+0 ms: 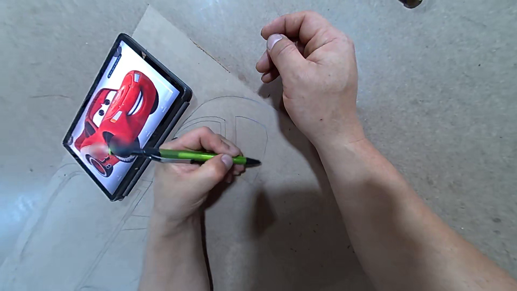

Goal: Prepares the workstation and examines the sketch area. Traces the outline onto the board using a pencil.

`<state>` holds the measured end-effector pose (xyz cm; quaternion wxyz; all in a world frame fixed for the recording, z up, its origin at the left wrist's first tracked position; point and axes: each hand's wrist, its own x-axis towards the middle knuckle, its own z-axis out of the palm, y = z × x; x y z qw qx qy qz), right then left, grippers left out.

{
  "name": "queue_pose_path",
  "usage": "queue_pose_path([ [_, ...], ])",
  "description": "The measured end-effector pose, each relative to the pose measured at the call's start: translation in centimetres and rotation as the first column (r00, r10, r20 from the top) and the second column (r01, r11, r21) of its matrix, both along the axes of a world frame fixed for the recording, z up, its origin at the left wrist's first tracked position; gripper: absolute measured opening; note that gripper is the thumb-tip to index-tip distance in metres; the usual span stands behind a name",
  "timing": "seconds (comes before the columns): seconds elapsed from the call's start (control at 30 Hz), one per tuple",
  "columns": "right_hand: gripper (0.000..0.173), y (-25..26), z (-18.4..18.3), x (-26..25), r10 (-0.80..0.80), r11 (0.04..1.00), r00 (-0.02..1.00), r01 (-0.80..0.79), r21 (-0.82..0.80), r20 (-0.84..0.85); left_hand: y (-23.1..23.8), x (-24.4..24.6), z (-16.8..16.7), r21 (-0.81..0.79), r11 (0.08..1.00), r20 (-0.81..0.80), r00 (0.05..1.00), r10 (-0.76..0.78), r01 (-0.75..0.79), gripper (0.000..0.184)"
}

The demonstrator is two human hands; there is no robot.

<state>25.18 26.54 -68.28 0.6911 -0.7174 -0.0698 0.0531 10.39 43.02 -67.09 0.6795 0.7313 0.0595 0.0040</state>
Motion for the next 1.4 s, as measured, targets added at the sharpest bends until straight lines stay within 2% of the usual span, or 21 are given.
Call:
queue_pose_path([
  [0.03, 0.015, 0.0, 0.0, 0.0, 0.0, 1.0, 1.0, 0.0, 0.0, 0.0, 1.0, 0.3, 0.1, -0.02, 0.997, -0.022, 0.997, -0.072, 0.071, 0.01],
  [0.1, 0.015, 0.0, -0.1, 0.0, 0.004, 1.0, 1.0, -0.004, -0.002, 0.001, 2.2, 1.3, 0.4, 0.046, 0.979, -0.053, 0.979, -0.197, 0.2, 0.013],
  [0.17, 0.016, 0.0, -0.2, 0.1, 0.009, 1.0, 1.0, -0.009, 0.006, 0.008, 2.5, 2.2, 0.5, 0.122, 0.952, -0.041, 0.96, -0.278, 0.281, 0.011],
  [0.3, 0.018, 0.1, -0.4, 0.3, 0.005, 1.0, 1.0, -0.005, 0.008, 0.026, 3.0, 2.3, 0.5, 0.166, 0.89, -0.013, 0.903, -0.428, 0.424, 0.01],
  [0.6, 0.025, 0.3, -0.5, 0.3, -0.028, 0.999, 0.997, 0.03, -0.017, 0.074, 3.4, 2.6, 0.3, 0.15, 0.838, -0.014, 0.849, -0.528, 0.524, 0.004],
  [0.83, 0.025, 0.2, -0.4, 0.2, -0.032, 0.999, 0.997, 0.034, -0.028, 0.076, 3.2, 2.5, 0.4, 0.173, 0.841, -0.02, 0.856, -0.517, 0.512, 0.005],
  [1.4, 0.021, 0.3, -0.4, 0.2, -0.013, 1.0, 0.999, 0.014, -0.015, 0.049, 2.6, 1.9, 0.2, 0.231, 0.903, -0.011, 0.929, -0.37, 0.363, 0.008],
])
